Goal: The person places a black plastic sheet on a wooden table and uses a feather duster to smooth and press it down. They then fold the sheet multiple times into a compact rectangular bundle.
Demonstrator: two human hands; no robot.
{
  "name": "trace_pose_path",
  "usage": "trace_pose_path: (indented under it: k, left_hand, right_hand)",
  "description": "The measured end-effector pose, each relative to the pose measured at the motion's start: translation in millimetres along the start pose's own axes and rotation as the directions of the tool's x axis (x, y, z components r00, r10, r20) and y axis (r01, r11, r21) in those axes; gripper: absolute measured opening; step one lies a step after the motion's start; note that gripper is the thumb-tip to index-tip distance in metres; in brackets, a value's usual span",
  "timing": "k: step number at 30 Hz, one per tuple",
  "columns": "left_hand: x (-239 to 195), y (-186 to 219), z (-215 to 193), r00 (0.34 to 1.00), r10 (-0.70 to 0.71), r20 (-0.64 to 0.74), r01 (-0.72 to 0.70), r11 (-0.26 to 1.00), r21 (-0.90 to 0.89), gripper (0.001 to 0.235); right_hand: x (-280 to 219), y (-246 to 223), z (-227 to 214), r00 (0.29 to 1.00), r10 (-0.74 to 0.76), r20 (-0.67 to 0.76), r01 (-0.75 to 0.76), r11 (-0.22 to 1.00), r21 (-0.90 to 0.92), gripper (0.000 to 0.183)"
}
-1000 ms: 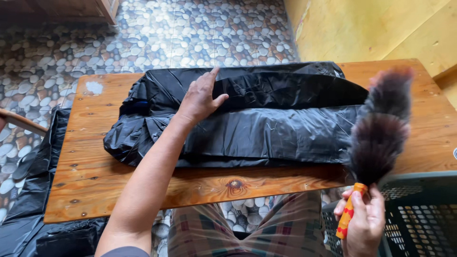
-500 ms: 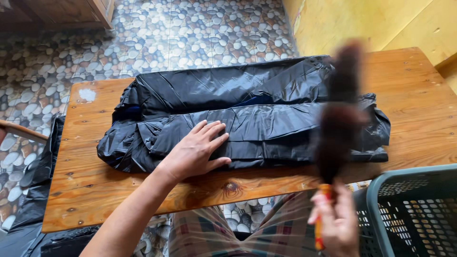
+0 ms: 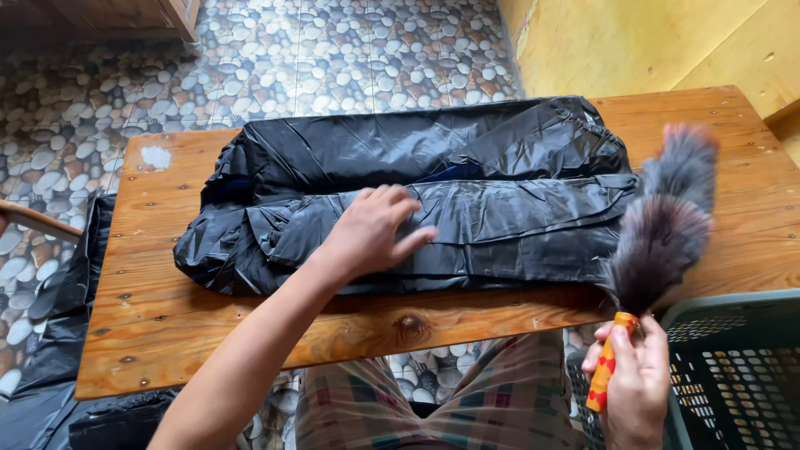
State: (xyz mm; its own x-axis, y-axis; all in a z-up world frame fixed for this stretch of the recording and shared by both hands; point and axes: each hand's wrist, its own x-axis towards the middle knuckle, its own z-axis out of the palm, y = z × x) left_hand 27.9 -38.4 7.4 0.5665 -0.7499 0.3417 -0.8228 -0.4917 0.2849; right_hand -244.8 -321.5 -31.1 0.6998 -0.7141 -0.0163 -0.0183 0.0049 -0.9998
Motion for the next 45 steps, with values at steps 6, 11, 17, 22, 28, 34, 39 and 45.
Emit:
trace_pose_path:
  k: [6,11,17,22,28,34,39,45]
  left_hand:
    - [93,-26,70,0.973,-0.231,0.001,0.23,0.965,-0.125,0.069]
    - [144,-30,103,0.935,-0.353,0.037,0.355,0.932,-0.071,0.077]
    - [159,-25,122,0.9,-0.433,0.051,0.433,0.873,-0.225,0.055]
    - [129,11,92,0.972,0.031,-0.235,-0.097,0.957,-0.272,0.019]
    - [79,47,89,0.949,0.313,0.046,-0.31,0.949,-0.048,0.037]
    - [47,64,75,0.96,0.275,0.059,-0.272,0.961,-0.044,0.069]
    - [11,44,27,0.994,0.0,0.113,-0.004,0.999,0.035,0.086]
    - [-17,-24,52,0.989,-0.062,-0.136,0.09,0.975,0.204,0.04]
  right_hand:
    - [-15,-23,17,0.999,-0.027,-0.021,0.029,0.996,0.089,0.038]
    - [-10,-26,8,0.999,-0.04,-0.033,0.043,0.995,0.092,0.042]
    - [-6,-38,4,0.991,-0.038,-0.13,0.051,0.994,0.092,0.039]
    - [-9,-52,9,0.986,-0.101,-0.131,0.112,0.991,0.073,0.043]
    - [-27,-57,14,0.947,-0.256,-0.195,0.264,0.965,0.011,0.052]
    - [-31,-47,22,0.97,-0.214,0.116,0.229,0.964,-0.139,0.048]
    - [2,-3,22,0.993,0.023,0.115,0.0,0.982,-0.191,0.056]
    - [-39,-29,59,0.832,0.321,0.452,-0.108,0.894,-0.435,0.063]
